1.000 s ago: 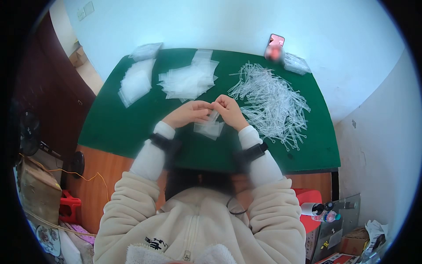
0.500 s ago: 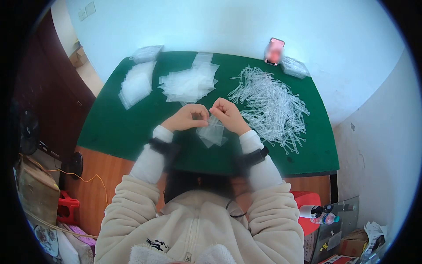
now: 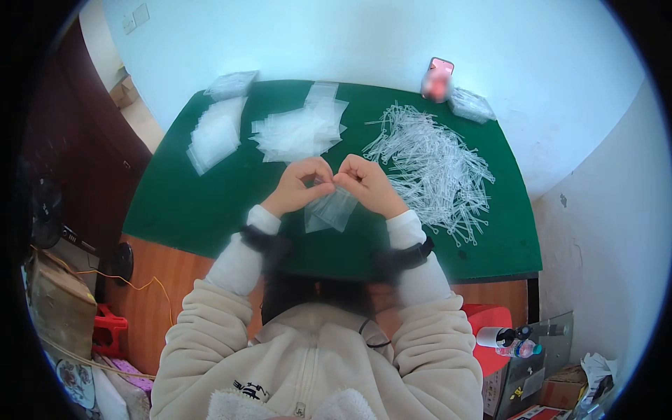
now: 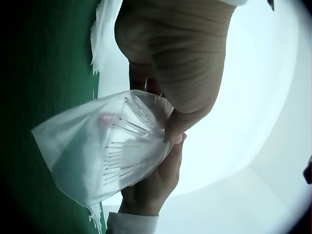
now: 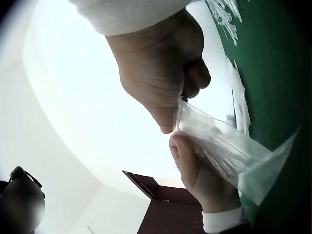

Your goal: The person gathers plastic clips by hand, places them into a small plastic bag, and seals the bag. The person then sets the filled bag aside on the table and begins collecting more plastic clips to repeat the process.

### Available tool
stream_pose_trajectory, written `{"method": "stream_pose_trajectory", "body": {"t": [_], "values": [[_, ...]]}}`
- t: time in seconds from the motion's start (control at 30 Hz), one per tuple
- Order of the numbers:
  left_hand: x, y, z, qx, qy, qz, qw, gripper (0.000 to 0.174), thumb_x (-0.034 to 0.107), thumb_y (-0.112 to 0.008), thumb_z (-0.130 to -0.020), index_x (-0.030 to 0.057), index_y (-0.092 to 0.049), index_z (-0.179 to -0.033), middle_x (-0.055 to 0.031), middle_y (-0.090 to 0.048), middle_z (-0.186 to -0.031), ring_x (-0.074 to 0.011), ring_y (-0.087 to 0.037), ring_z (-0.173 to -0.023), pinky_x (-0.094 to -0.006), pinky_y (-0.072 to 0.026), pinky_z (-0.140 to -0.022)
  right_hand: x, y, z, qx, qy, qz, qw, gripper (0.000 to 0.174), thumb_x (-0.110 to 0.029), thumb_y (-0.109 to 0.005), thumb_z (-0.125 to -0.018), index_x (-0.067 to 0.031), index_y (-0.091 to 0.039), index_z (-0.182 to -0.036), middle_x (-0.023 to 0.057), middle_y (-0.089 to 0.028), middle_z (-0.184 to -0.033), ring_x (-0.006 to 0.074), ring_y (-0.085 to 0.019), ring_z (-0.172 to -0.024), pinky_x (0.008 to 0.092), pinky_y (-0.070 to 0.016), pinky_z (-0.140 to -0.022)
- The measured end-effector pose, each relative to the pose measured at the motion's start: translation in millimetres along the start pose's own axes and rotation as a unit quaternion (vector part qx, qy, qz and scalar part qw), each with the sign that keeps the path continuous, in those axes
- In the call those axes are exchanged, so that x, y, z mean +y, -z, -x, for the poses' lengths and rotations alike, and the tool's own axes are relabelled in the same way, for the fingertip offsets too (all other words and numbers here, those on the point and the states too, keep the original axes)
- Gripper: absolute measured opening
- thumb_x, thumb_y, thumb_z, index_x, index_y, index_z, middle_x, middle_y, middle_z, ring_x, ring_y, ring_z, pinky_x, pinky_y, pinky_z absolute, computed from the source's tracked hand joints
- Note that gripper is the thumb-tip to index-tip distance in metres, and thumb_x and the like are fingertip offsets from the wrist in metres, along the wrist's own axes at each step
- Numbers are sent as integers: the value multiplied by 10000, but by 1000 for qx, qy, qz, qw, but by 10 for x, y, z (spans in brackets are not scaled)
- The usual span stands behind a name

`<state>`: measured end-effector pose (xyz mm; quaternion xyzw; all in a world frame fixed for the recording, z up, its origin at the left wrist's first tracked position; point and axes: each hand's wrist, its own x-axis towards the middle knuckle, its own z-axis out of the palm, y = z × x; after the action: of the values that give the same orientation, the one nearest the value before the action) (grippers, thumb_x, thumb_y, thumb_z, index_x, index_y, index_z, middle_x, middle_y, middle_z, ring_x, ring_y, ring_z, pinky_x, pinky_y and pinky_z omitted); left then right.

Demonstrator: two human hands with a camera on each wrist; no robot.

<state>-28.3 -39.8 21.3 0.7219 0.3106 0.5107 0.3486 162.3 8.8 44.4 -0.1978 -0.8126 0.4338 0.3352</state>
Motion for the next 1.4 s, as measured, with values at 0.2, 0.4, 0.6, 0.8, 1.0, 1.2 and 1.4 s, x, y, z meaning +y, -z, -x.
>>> {"method": "stream_pose_trajectory", "body": {"t": [0.2, 0.4, 0.6, 0.8, 1.0, 1.2, 1.4], "values": [[-14, -14, -9, 11, -15, 30, 999, 70, -5, -648, -763, 18, -583, -776, -43, -542, -850, -113, -517, -770, -233, -417, -667, 63, -66, -29, 53, 70, -46, 995, 246, -268, -471, -919, -38, -543, -875, -45, -412, -656, 35, -336, -556, 196, -282, -487], [13, 28, -30, 132, -72, 50, 987, 67, -6, -641, -774, 14, -581, -798, -47, -557, -845, -108, -530, -762, -228, -434, -672, 256, -25, -25, 128, 22, -212, 969, 383, -376, -400, -938, -33, -568, -968, -39, -405, -669, 47, -349, -554, 198, -298, -493], [-8, 104, -34, 204, -79, 32, 975, 55, -16, -621, -791, 1, -575, -817, -58, -584, -870, -102, -561, -788, -227, -469, -677, 391, -190, -36, 128, -45, -170, 976, 264, -280, -502, -897, -30, -582, -919, -38, -485, -696, 47, -402, -573, 194, -329, -522], [-84, 199, -16, 282, 53, 130, 949, 171, -6, -642, -779, 3, -559, -928, -106, -600, -955, -137, -573, -901, -233, -465, -711, 542, -201, -28, 56, -53, -61, 995, 134, -163, -584, -842, -30, -582, -860, -43, -531, -698, 35, -434, -597, 185, -351, -543], [-111, 145, -4, 255, 90, 68, 960, 507, 84, -734, -711, 39, -465, -1139, -96, -576, -975, -127, -582, -807, -246, -476, -710, 527, -227, -34, 98, -74, -116, 986, 98, -115, -605, -818, -29, -561, -800, -47, -521, -678, 28, -445, -597, 189, -367, -549], [-53, 50, 15, 186, 118, -60, 974, 748, 20, -730, -638, 76, -361, -1285, -75, -540, -970, -134, -550, -862, -262, -469, -751, 519, -257, -32, 93, -83, -108, 986, 88, -113, -590, -823, -44, -546, -790, -44, -509, -672, 28, -449, -584, 175, -352, -531], [-132, 78, 14, 149, 130, -16, 980, 694, -5, -666, -627, 68, -389, -1260, -62, -534, -893, -113, -539, -808, -257, -467, -713, 627, -210, -50, 98, -81, -136, 983, 73, -95, -564, -821, -43, -533, -781, -41, -502, -672, 33, -447, -583, 177, -352, -531]]}}
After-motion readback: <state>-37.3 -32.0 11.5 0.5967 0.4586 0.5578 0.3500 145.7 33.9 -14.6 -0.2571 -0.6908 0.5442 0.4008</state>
